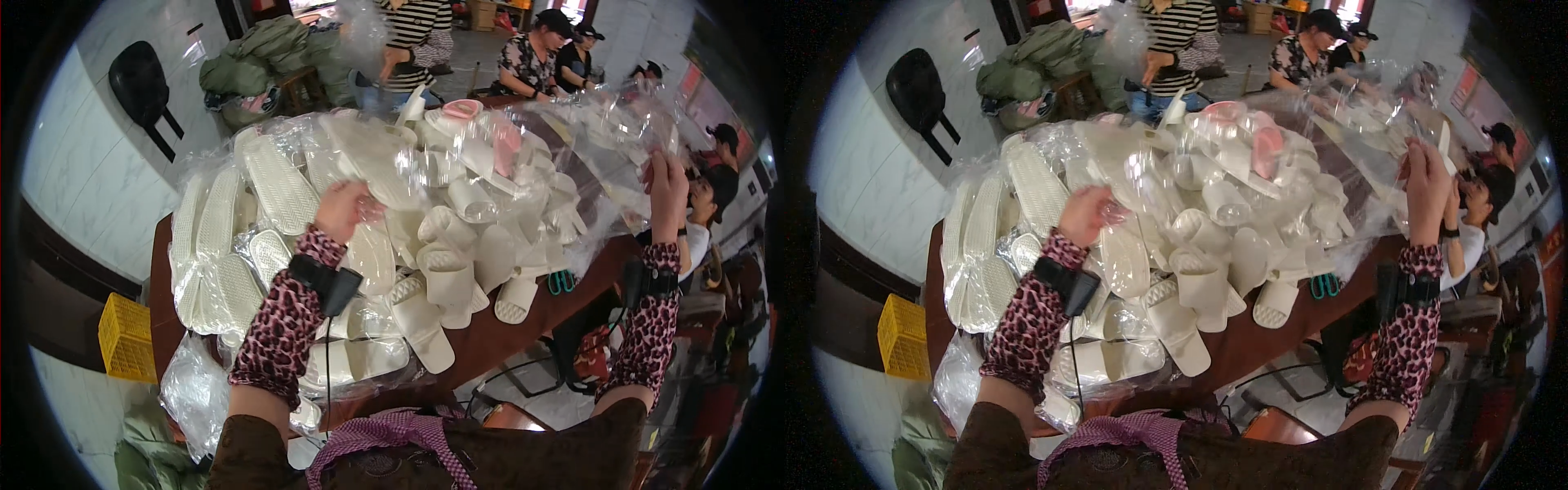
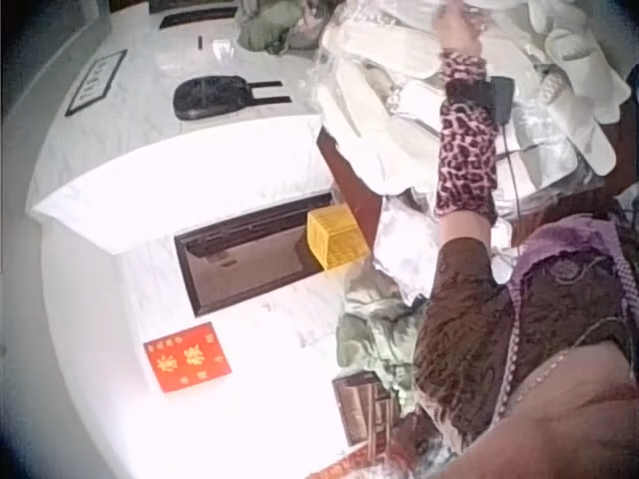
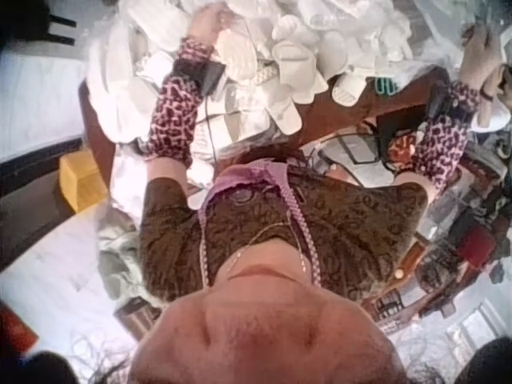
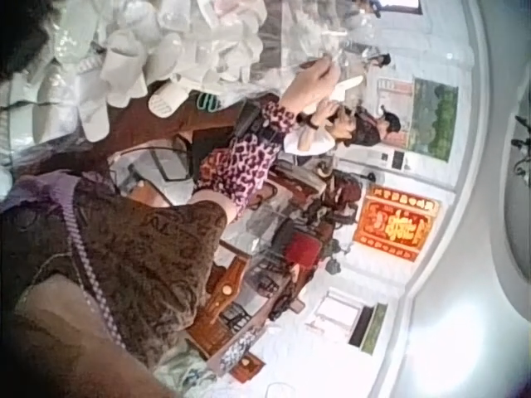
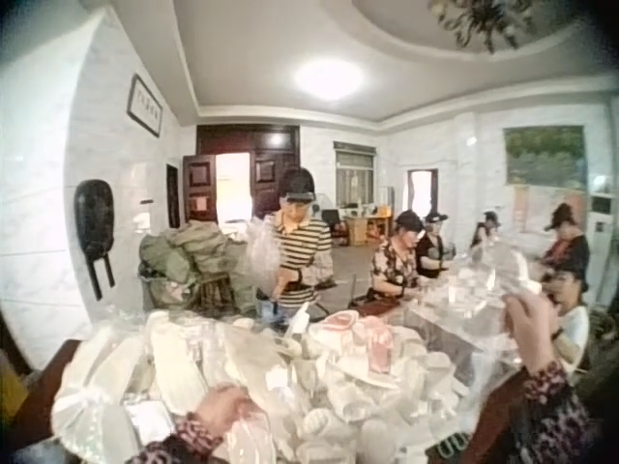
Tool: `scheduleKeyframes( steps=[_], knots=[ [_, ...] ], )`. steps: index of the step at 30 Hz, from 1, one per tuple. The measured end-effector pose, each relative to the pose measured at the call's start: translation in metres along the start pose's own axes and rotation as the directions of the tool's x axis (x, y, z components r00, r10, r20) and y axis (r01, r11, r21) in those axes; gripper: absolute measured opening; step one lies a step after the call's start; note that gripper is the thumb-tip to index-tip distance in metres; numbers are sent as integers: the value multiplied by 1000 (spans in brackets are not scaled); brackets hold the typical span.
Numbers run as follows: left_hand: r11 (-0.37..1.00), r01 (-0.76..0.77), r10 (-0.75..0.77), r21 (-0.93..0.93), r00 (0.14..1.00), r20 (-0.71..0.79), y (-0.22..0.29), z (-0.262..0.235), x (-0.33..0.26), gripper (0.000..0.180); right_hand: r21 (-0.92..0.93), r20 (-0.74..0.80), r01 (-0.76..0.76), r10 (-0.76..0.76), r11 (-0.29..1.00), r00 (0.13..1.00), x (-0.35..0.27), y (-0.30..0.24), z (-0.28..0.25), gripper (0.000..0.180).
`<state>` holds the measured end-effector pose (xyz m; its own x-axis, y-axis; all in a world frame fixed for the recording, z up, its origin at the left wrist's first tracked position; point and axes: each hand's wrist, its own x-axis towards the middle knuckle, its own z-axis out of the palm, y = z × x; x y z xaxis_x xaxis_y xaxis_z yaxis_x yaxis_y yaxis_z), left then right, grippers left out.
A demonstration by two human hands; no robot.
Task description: Packaging white slippers into plastic bags.
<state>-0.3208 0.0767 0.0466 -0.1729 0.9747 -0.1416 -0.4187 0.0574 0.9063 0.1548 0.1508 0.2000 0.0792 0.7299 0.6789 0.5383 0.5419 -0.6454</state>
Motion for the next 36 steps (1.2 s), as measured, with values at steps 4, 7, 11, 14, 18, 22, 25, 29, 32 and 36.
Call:
scheduleKeyframes(
  steps=[4,7,11,14,18,22,25,29,32,36],
  knots=[
    [998,-55,53,5,981,189,54,-26,-14,17,-30,-149,-92,86,995,985,15,-14,-19,24],
    [993,74,-63,-90,991,117,75,-41,-40,18,-35,-286,-197,179,980,941,25,-33,-18,24],
    [971,137,-141,-195,990,-5,77,-50,-74,17,18,-510,27,-14,999,860,22,-55,15,25],
    [964,151,-167,-221,984,-57,70,-65,-88,16,-59,-538,263,-253,963,804,-1,-84,67,21],
    [942,194,-200,-276,980,5,52,-68,-96,17,-244,-280,466,-522,850,806,-81,-124,150,18],
    [892,277,-279,-356,959,46,38,-84,-105,19,175,45,452,-466,874,884,-136,-136,216,17],
    [922,245,-255,-300,967,5,28,-92,-108,21,352,231,95,-184,931,955,-131,-132,224,18],
    [915,245,-264,-322,964,-17,35,-82,-119,20,60,40,359,-361,932,932,-109,-132,205,13],
    [919,210,-211,-333,977,34,42,-73,-123,19,-203,227,720,-684,663,693,-120,-139,194,15],
    [914,166,-166,-371,986,33,48,-59,-128,18,27,322,714,-682,699,656,-176,-147,218,21]
  ],
)
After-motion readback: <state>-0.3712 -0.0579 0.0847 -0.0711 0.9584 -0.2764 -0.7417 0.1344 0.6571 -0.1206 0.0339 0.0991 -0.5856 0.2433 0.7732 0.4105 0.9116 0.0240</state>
